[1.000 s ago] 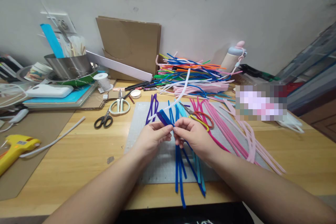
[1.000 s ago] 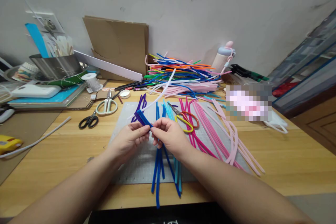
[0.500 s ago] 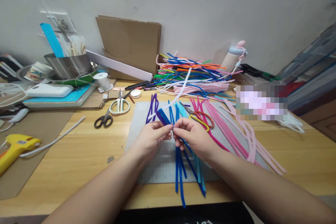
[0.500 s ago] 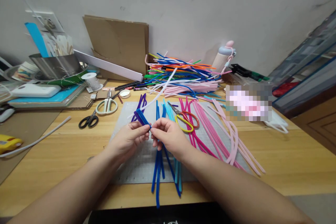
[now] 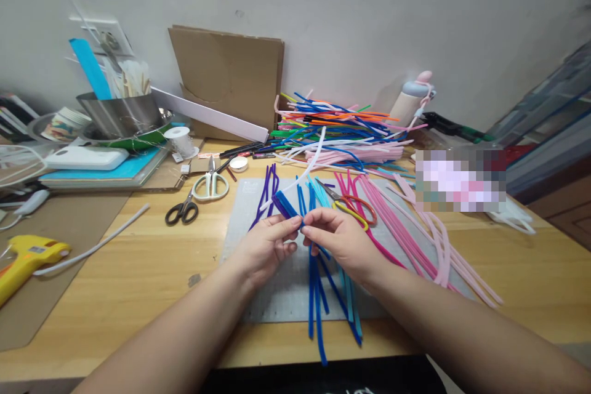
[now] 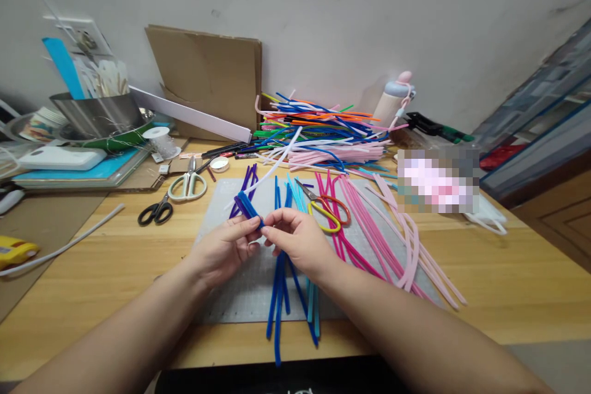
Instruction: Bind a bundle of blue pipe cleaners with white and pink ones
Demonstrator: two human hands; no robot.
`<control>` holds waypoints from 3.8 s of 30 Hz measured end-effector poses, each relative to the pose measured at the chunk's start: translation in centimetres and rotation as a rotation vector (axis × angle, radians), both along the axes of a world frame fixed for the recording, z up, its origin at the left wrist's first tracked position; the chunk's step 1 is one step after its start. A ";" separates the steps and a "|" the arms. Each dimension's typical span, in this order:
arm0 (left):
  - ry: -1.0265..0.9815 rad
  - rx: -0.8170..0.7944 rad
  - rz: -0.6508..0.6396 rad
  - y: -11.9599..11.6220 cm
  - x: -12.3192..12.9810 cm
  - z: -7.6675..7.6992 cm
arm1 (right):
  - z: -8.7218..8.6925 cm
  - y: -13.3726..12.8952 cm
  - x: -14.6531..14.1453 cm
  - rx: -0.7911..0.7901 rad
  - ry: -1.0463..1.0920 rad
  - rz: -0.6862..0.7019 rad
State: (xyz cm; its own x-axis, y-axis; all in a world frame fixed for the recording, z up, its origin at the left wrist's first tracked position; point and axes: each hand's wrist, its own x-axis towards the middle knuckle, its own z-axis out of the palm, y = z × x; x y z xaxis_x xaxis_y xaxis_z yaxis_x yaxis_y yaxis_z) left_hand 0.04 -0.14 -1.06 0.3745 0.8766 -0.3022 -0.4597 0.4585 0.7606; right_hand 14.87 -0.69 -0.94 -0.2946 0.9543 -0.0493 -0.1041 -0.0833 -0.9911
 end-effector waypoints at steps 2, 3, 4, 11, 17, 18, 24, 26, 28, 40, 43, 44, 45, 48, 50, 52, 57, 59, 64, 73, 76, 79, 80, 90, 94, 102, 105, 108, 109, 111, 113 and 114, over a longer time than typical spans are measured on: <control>-0.016 -0.031 0.020 0.0 0.0 0.1 | -0.1 0.1 0.1 0.045 -0.006 -0.002; -0.021 -0.040 0.024 0.0 -0.1 0.1 | -0.1 0.1 0.1 0.060 -0.012 -0.006; -0.023 -0.044 0.026 0.0 -0.1 0.1 | -0.1 0.1 0.1 0.068 -0.019 -0.008; -0.024 -0.102 -0.019 -0.1 -0.2 0.2 | 0.5 0.0 0.3 0.345 -0.281 -0.037; -0.050 -0.178 -0.053 -0.1 -0.3 0.3 | 0.7 -0.2 0.6 0.634 -0.509 -0.106; -0.052 -0.183 -0.059 -0.1 -0.3 0.3 | 0.6 -0.2 0.6 0.650 -0.524 -0.110; -0.028 -0.075 -0.056 0.0 -0.5 0.4 | 0.7 0.1 0.8 0.720 -0.568 -0.120; -0.009 -0.017 -0.067 0.0 -0.4 0.4 | 0.8 0.1 0.8 0.734 -0.539 -0.086; 0.001 0.015 -0.079 0.0 -0.4 0.5 | 0.9 0.0 0.8 0.731 -0.503 -0.054; 0.032 0.062 -0.109 -0.1 -0.5 0.2 | 1.2 0.0 1.1 0.797 -0.610 -0.055; 0.021 0.072 -0.138 0.0 -0.5 0.0 | 1.1 0.1 1.2 0.851 -0.627 -0.067; 0.013 0.079 -0.142 0.0 -0.5 0.0 | 1.0 0.1 1.2 0.860 -0.623 -0.074; 0.006 0.087 -0.145 0.0 -0.4 0.0 | 1.0 0.0 1.2 0.861 -0.614 -0.077; -0.009 0.114 -0.151 0.0 -0.4 -0.1 | 1.0 0.1 1.1 0.838 -0.564 -0.063; -0.017 0.120 -0.145 -0.1 -0.3 -0.1 | 1.0 0.1 1.0 0.809 -0.530 -0.050; -0.027 0.104 -0.121 -0.2 -0.3 -0.1 | 1.1 0.1 0.9 0.778 -0.515 -0.047; -0.018 0.043 -0.089 -0.2 -0.3 0.0 | 1.1 0.1 1.0 0.723 -0.548 -0.052; 0.002 0.044 -0.079 -0.2 -0.3 0.1 | 1.1 0.1 1.0 0.719 -0.562 -0.057; 0.017 0.053 -0.069 -0.1 -0.3 0.1 | 1.1 0.1 0.9 0.701 -0.566 -0.051; -0.028 0.009 -0.080 0.0 -0.4 -0.3 | 1.0 -0.1 0.9 0.765 -0.595 -0.057; -0.056 0.009 -0.081 0.0 -0.4 -0.3 | 1.0 -0.1 1.0 0.790 -0.585 -0.043; -0.062 -0.030 -0.073 -0.1 -0.4 0.0 | 1.0 0.0 1.1 0.798 -0.606 -0.030; -0.059 -0.049 -0.071 -0.2 -0.4 0.1 | 1.0 0.1 1.2 0.817 -0.626 -0.026; -0.023 -0.066 -0.130 -0.3 -0.4 0.3 | 1.2 0.1 1.6 1.038 -0.850 -0.072; 0.017 0.048 -0.042 -0.2 -0.4 0.3 | 1.2 0.1 1.5 0.903 -0.729 -0.114; 0.260 0.279 -0.014 0.0 -0.5 0.1 | 0.7 0.2 0.4 -0.158 -0.052 0.143; 0.317 0.333 -0.038 0.0 -0.4 0.0 | 0.4 0.2 0.4 -0.361 0.177 0.163; 0.328 0.355 -0.060 0.0 -0.4 0.1 | 0.3 0.3 0.6 -0.505 0.297 0.160; 0.333 0.353 -0.065 0.0 -0.4 0.1 | 0.2 0.3 0.7 -0.542 0.323 0.163; 0.341 0.340 -0.074 0.0 -0.4 0.1 | 0.2 0.4 0.8 -0.603 0.367 0.175; 0.342 0.309 -0.078 0.1 -0.5 0.1 | 0.2 0.4 0.8 -0.631 0.395 0.181; 0.337 0.288 -0.081 0.1 -0.5 0.1 | 0.2 0.4 0.7 -0.623 0.398 0.178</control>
State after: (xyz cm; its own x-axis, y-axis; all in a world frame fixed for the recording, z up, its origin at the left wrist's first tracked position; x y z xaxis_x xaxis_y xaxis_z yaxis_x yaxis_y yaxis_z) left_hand -0.48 -0.06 -0.93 0.3677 0.9149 -0.1669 -0.1358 0.2303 0.9636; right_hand 15.57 -0.28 -0.74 -0.5499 0.7215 -0.4208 -0.3769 -0.6639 -0.6459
